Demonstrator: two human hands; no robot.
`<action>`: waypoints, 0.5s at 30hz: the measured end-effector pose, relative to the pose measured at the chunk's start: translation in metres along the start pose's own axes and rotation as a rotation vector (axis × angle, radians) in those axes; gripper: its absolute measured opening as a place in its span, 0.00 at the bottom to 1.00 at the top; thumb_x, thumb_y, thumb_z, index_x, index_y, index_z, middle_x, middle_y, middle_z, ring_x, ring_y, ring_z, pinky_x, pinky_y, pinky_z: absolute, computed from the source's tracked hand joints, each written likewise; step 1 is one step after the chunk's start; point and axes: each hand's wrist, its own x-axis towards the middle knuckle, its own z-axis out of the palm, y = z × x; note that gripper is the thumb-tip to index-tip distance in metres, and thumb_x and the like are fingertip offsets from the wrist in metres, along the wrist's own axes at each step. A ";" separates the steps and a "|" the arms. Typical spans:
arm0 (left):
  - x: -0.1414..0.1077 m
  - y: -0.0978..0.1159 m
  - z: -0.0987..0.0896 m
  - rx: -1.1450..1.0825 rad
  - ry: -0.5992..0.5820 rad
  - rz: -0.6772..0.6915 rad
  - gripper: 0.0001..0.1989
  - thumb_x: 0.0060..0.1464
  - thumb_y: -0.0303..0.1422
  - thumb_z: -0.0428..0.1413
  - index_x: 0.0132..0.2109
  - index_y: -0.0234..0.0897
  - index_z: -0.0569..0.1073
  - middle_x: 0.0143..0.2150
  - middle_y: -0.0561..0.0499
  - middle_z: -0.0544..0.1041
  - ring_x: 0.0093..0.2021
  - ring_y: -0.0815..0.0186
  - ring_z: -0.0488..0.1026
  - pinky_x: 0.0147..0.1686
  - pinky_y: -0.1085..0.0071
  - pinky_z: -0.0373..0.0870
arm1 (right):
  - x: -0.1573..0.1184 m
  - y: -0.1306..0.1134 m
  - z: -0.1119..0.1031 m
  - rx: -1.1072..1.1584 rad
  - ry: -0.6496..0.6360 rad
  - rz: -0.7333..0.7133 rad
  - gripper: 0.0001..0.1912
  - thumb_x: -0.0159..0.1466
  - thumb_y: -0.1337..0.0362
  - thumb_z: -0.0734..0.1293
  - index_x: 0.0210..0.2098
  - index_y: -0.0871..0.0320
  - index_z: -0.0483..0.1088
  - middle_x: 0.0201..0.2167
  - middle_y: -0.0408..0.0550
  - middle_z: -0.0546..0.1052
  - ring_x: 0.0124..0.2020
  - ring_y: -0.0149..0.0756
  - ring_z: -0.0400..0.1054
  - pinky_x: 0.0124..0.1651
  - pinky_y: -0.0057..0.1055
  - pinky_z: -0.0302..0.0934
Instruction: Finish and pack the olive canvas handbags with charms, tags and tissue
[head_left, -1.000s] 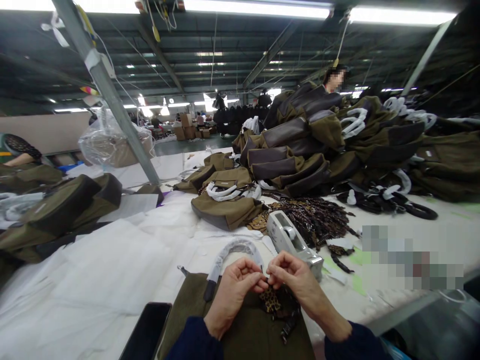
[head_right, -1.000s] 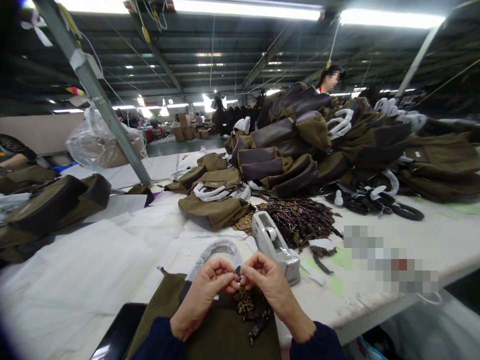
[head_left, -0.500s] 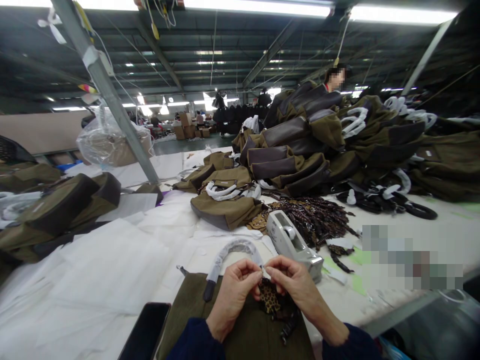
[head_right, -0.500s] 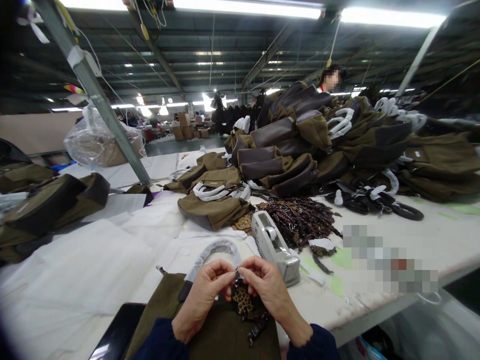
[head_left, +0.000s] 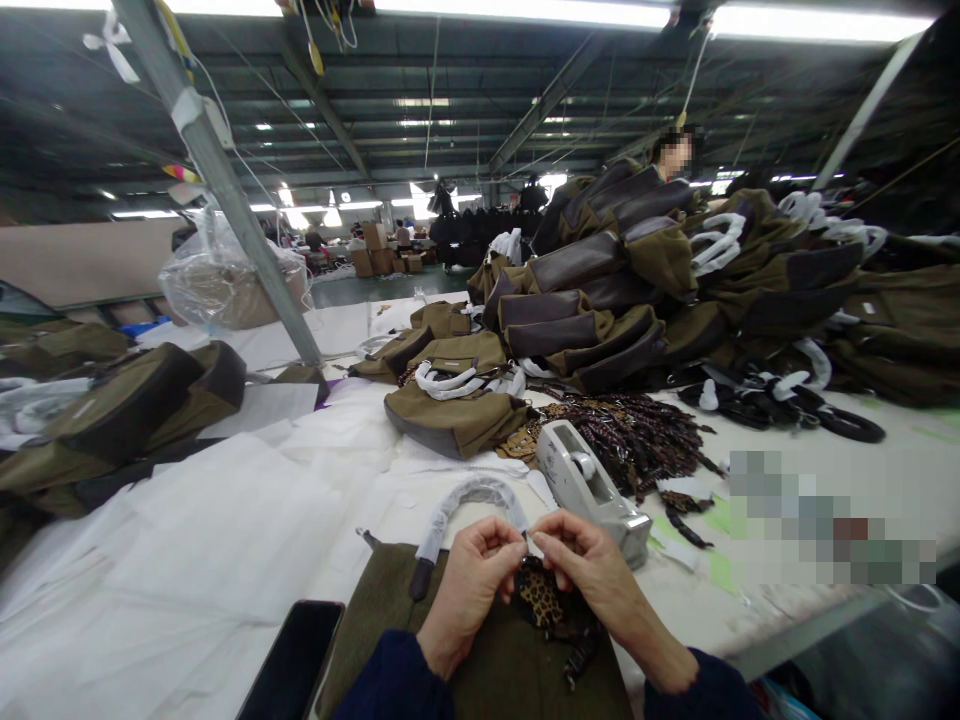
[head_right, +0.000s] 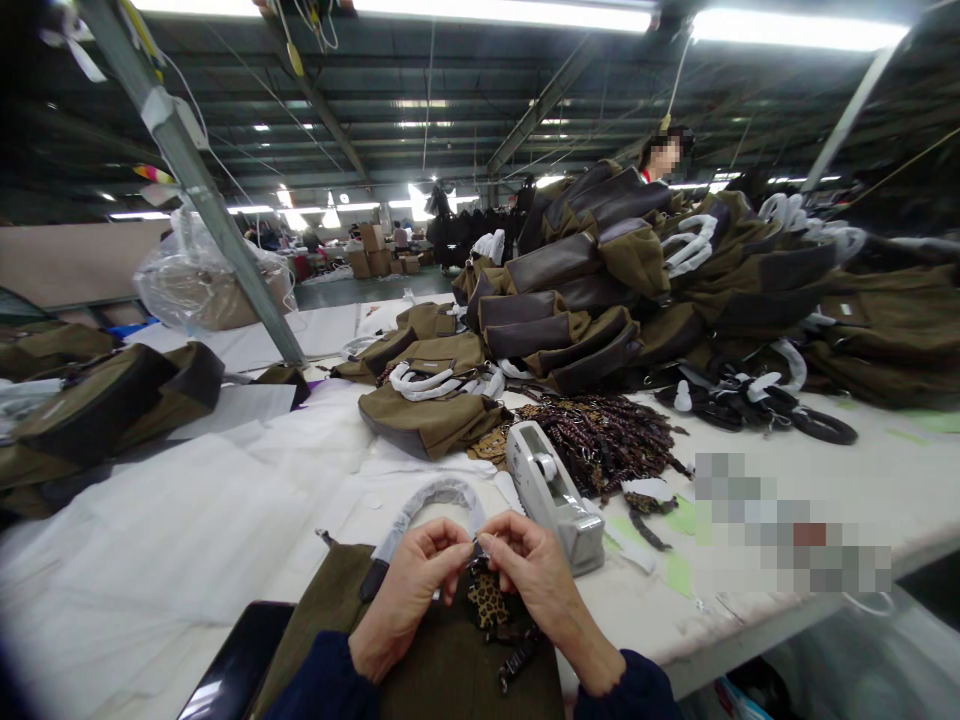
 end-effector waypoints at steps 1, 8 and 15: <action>0.000 0.000 0.000 0.005 0.003 -0.003 0.15 0.50 0.41 0.63 0.32 0.34 0.71 0.19 0.59 0.66 0.18 0.76 0.59 0.18 0.79 0.57 | 0.000 0.000 0.000 -0.001 0.004 -0.002 0.19 0.60 0.48 0.70 0.36 0.59 0.73 0.22 0.38 0.69 0.18 0.24 0.59 0.21 0.23 0.52; 0.001 -0.002 -0.001 0.015 0.009 -0.014 0.15 0.49 0.41 0.63 0.31 0.34 0.70 0.19 0.59 0.65 0.17 0.76 0.59 0.17 0.79 0.56 | 0.001 0.004 -0.001 -0.021 0.004 -0.016 0.18 0.61 0.48 0.69 0.36 0.58 0.72 0.23 0.39 0.69 0.19 0.25 0.59 0.22 0.24 0.52; 0.000 0.000 0.000 -0.009 0.021 -0.016 0.14 0.49 0.40 0.63 0.31 0.34 0.70 0.18 0.59 0.65 0.17 0.77 0.57 0.17 0.79 0.54 | 0.000 0.004 0.004 -0.004 0.001 -0.016 0.16 0.62 0.49 0.69 0.35 0.57 0.72 0.23 0.40 0.70 0.19 0.27 0.61 0.23 0.25 0.55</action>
